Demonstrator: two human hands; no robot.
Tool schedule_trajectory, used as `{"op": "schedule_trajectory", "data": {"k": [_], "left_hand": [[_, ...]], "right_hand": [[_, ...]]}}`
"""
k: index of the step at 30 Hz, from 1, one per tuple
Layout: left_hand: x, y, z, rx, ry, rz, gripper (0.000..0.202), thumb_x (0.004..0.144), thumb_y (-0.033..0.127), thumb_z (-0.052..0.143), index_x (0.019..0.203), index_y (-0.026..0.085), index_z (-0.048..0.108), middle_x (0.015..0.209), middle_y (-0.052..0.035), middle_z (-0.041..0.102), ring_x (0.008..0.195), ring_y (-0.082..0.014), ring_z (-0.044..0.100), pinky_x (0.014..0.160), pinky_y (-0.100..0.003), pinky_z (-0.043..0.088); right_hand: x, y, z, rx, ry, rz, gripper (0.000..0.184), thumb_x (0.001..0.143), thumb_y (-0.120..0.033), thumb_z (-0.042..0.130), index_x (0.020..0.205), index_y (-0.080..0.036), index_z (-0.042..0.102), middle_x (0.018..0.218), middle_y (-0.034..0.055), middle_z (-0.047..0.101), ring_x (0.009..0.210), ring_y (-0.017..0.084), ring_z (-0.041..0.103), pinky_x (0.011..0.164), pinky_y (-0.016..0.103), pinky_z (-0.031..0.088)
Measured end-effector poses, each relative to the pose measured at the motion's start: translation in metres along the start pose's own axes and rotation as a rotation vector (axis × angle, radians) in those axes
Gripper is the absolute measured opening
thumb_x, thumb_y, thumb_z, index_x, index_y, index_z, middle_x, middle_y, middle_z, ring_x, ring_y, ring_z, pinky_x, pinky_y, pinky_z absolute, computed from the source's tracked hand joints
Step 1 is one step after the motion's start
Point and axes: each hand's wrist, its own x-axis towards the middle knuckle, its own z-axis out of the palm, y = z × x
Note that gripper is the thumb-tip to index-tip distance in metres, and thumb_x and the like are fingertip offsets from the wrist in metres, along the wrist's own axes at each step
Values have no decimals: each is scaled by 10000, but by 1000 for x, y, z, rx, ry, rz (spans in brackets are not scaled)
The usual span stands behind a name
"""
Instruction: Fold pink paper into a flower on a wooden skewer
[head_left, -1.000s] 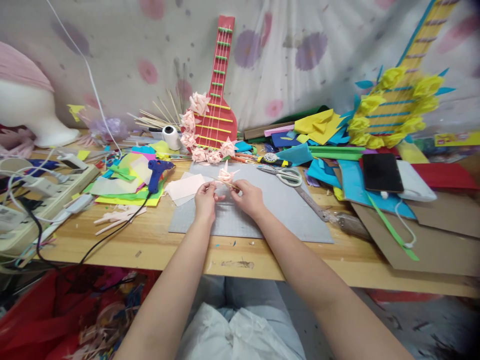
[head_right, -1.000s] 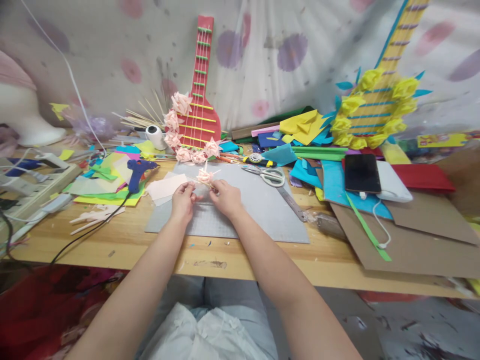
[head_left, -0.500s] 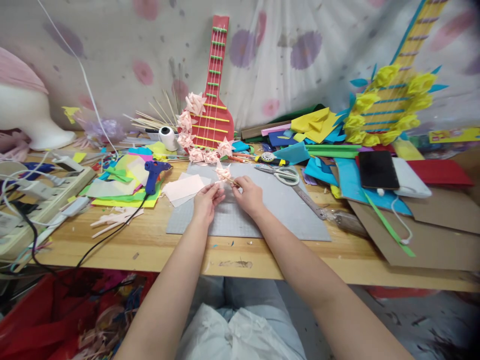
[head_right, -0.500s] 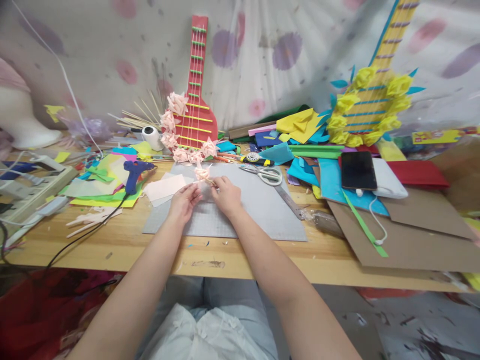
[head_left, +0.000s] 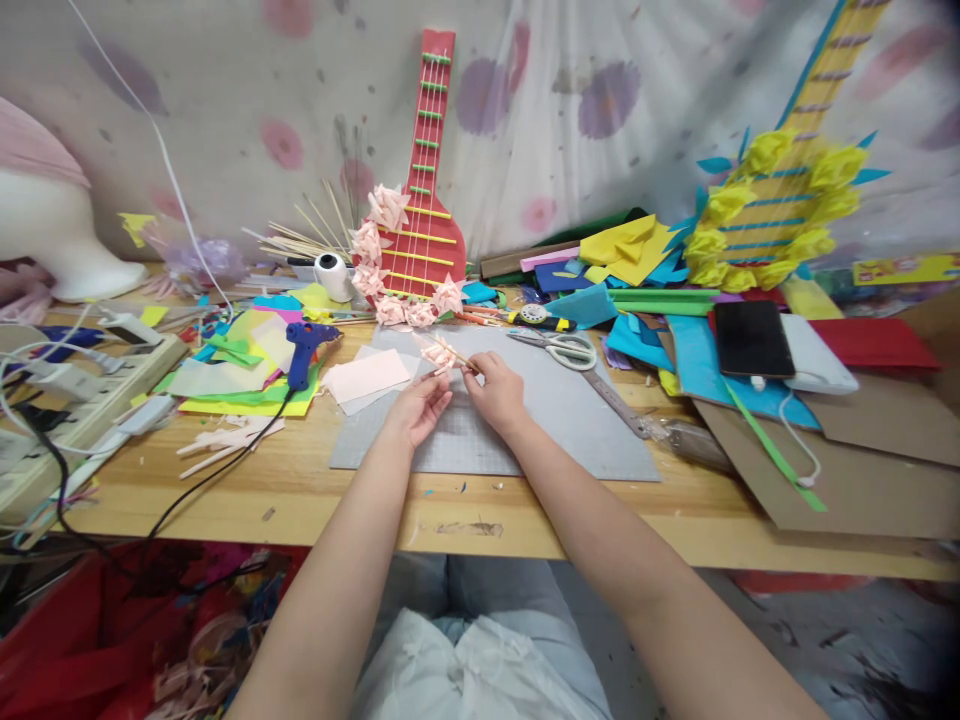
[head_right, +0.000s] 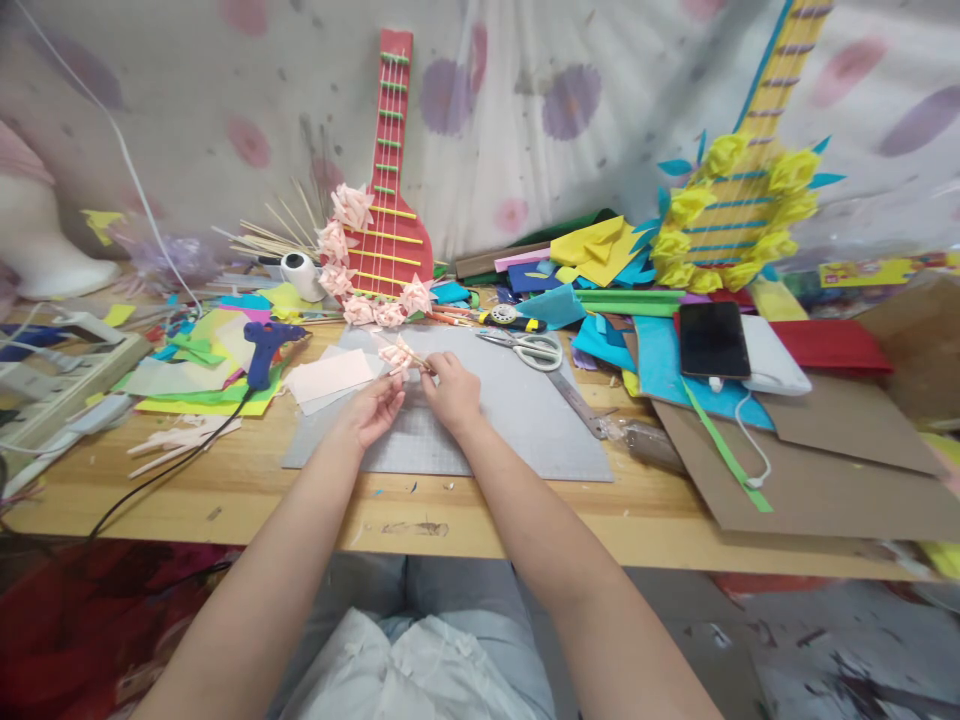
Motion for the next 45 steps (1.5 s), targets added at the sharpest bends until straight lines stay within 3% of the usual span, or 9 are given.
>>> {"op": "schedule_trajectory", "data": {"k": [9, 20, 23, 28, 37, 39, 45], "left_hand": [[-6, 0, 7, -13, -65, -60, 79, 710, 88, 568, 775, 123, 594, 579, 20, 592, 479, -21, 549, 495, -96, 486], [3, 8, 7, -54, 2, -33, 69, 729, 35, 518, 714, 78, 571, 552, 25, 559, 424, -4, 513, 436, -87, 466], [0, 11, 12, -76, 4, -101, 98, 751, 22, 480, 721, 62, 564, 570, 11, 562, 424, -3, 513, 438, -89, 469], [-11, 13, 19, -200, -117, -302, 125, 769, 26, 442, 727, 77, 547, 589, -1, 537, 425, -7, 514, 447, -89, 470], [-14, 16, 24, -403, -107, -360, 125, 805, 84, 431, 699, 82, 498, 532, 28, 478, 375, 17, 452, 395, -45, 410], [-8, 14, 22, -368, -106, -309, 120, 793, 67, 433, 696, 87, 501, 519, 29, 483, 383, 9, 464, 389, -51, 408], [3, 4, 15, -135, 17, 45, 78, 726, 42, 494, 712, 96, 549, 563, 7, 575, 491, -37, 560, 471, -106, 476]], "right_hand": [[0, -3, -2, 62, 39, -2, 144, 793, -272, 415, 746, -206, 534, 763, 1, 567, 738, 117, 516, 608, 221, 332], [2, 1, -1, 127, 133, 34, 125, 770, -253, 435, 717, -204, 537, 738, -8, 564, 676, 108, 496, 599, 221, 333], [2, 0, -2, 129, 192, 21, 115, 766, -249, 432, 713, -199, 521, 717, -4, 551, 642, 107, 480, 582, 221, 331], [2, -4, -5, 119, 286, -15, 113, 764, -257, 433, 693, -195, 495, 686, -3, 526, 612, 102, 461, 567, 220, 326], [3, -3, -6, 96, 260, -19, 107, 764, -243, 436, 705, -196, 512, 701, -5, 547, 676, 108, 499, 571, 216, 326], [3, -2, -6, 82, 221, -13, 109, 765, -245, 436, 719, -199, 523, 724, -4, 557, 694, 109, 507, 576, 216, 326], [3, 0, -3, 21, 102, 12, 124, 766, -252, 440, 788, -213, 556, 778, -8, 577, 729, 114, 521, 566, 219, 315]]}}
